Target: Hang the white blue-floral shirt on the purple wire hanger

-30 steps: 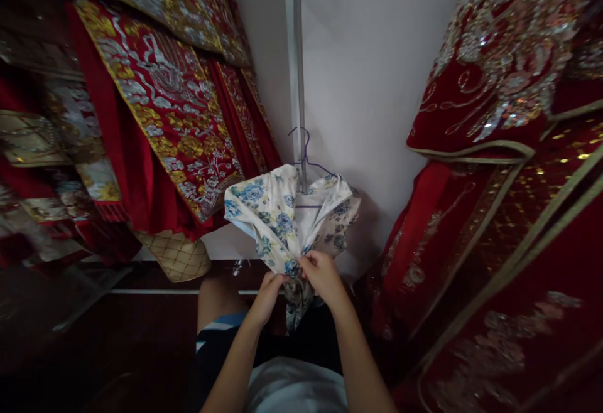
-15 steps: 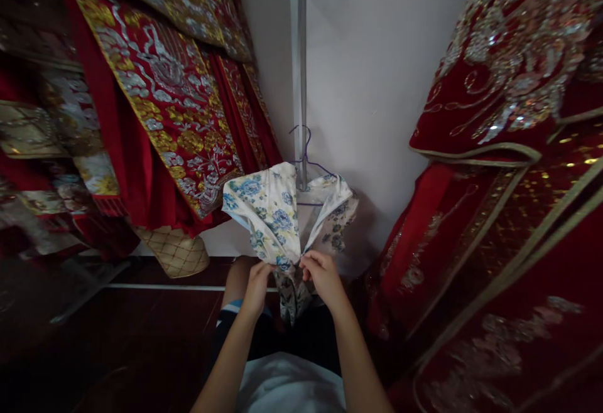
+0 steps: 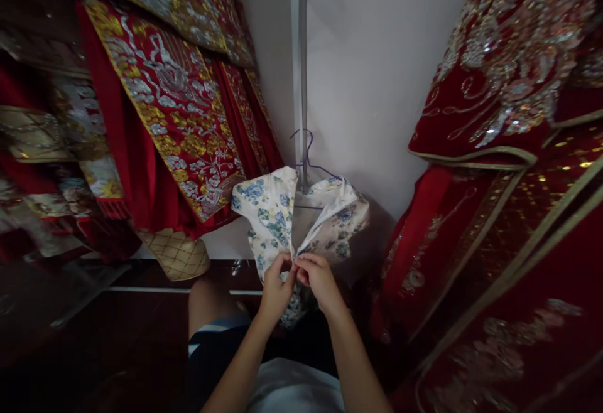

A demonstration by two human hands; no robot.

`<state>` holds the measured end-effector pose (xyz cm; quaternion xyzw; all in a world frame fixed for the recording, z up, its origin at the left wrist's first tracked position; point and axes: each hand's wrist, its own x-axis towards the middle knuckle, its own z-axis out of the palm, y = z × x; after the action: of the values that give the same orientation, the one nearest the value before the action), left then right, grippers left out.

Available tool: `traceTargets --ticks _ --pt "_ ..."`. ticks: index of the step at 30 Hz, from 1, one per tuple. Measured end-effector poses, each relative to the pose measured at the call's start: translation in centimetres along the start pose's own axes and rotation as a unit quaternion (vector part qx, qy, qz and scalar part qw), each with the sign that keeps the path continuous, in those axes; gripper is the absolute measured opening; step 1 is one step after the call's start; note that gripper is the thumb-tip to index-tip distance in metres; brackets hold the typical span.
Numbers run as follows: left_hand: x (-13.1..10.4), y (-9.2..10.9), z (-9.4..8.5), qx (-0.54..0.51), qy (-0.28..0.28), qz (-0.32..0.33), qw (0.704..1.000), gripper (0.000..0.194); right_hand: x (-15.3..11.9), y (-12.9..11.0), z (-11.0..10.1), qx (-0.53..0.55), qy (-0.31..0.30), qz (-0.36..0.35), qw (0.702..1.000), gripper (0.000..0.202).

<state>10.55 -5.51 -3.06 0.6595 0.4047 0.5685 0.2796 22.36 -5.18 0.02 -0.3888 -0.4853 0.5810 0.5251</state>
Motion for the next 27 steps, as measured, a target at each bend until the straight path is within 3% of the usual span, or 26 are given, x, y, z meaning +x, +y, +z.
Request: traceTargets --ticks 2,4,9,12,15,18,22,23,27 --pt "0.0 0.2 0.0 0.012 -0.029 -0.001 0.999 0.012 0.6 -1.2 0.0 0.063 -0.006 0.011 0.998 0.024" --pt "0.0 0.5 -0.3 0.058 -0.063 -0.007 0.996 0.012 2.0 -3.1 -0.2 0.086 0.015 -0.022 0.996 0.024" --pt "0.2 0.8 0.3 0.232 -0.167 -0.002 0.958 0.013 7.6 -9.9 -0.8 0.038 0.109 -0.092 0.989 0.019" --pt "0.7 0.4 0.8 0.299 -0.218 0.001 0.929 0.025 9.7 -13.1 -1.0 0.034 0.087 -0.078 0.993 0.019" --pt "1.9 0.1 0.5 0.307 -0.233 0.015 0.923 0.022 9.8 -14.0 -1.1 0.03 0.05 -0.079 0.995 0.018" --pt "4.5 1.0 -0.5 0.278 -0.19 0.059 0.94 0.01 9.0 -13.4 -1.1 0.042 0.061 -0.118 0.99 0.017" --pt "10.3 4.4 -2.2 0.201 -0.013 0.14 0.97 0.023 8.1 -12.4 -1.1 0.025 0.088 -0.144 0.985 0.017" --pt "11.9 5.4 -2.4 0.182 0.009 0.171 0.968 0.027 8.0 -12.3 -1.1 0.017 0.089 -0.149 0.985 0.017" --pt "16.5 8.0 -2.3 0.216 -0.048 0.27 0.937 0.027 7.9 -12.3 -0.9 -0.012 0.093 -0.175 0.98 0.017"
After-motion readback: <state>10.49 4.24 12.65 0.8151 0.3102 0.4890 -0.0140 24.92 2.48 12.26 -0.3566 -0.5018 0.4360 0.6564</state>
